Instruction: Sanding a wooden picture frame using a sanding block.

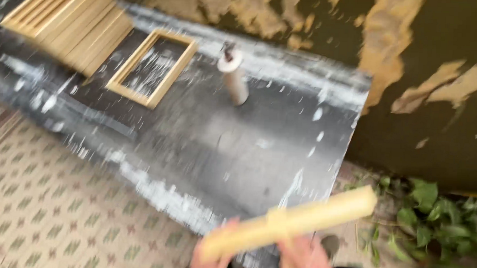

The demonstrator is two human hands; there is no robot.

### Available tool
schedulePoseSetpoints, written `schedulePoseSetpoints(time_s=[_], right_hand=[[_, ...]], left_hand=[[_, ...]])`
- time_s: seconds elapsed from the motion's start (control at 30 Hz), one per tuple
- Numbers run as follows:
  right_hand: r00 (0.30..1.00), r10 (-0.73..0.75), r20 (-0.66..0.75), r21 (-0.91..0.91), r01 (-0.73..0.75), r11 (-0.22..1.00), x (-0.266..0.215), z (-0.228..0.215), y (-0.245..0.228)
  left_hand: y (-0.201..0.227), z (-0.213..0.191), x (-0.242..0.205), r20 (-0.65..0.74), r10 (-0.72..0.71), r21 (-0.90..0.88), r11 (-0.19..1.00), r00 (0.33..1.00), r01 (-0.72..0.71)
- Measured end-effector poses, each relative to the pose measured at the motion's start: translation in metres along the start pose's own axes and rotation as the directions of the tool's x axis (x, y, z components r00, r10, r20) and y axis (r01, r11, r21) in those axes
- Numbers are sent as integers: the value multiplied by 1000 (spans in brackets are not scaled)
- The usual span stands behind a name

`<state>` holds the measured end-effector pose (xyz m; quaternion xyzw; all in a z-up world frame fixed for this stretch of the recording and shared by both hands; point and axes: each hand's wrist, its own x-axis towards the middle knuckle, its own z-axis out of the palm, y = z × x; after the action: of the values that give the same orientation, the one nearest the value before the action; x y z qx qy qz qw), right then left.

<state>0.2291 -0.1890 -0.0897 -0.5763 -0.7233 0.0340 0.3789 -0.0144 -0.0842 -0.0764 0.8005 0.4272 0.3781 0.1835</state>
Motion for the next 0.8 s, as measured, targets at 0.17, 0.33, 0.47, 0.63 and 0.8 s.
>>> schedulePoseSetpoints(time_s=[0.17,0.33,0.47,0.63,0.8], right_hand=[[974,153,165,82,-168,982,63,-56,-45],[983,155,98,-93,-146,985,36,-42,-12],[973,205,106,-187,-183,965,30,-46,-7],[961,212,177,-269,-160,950,47,-24,-21],[961,177,212,-193,-136,972,58,-51,-28]], left_hand=[[42,-25,16,169,-226,-176,951,959,255],[32,-13,26,61,-129,-281,949,990,141],[32,-12,15,57,-102,-230,967,993,113],[27,-17,11,71,-75,-211,973,995,89],[19,-15,14,44,-11,-268,963,999,23]])
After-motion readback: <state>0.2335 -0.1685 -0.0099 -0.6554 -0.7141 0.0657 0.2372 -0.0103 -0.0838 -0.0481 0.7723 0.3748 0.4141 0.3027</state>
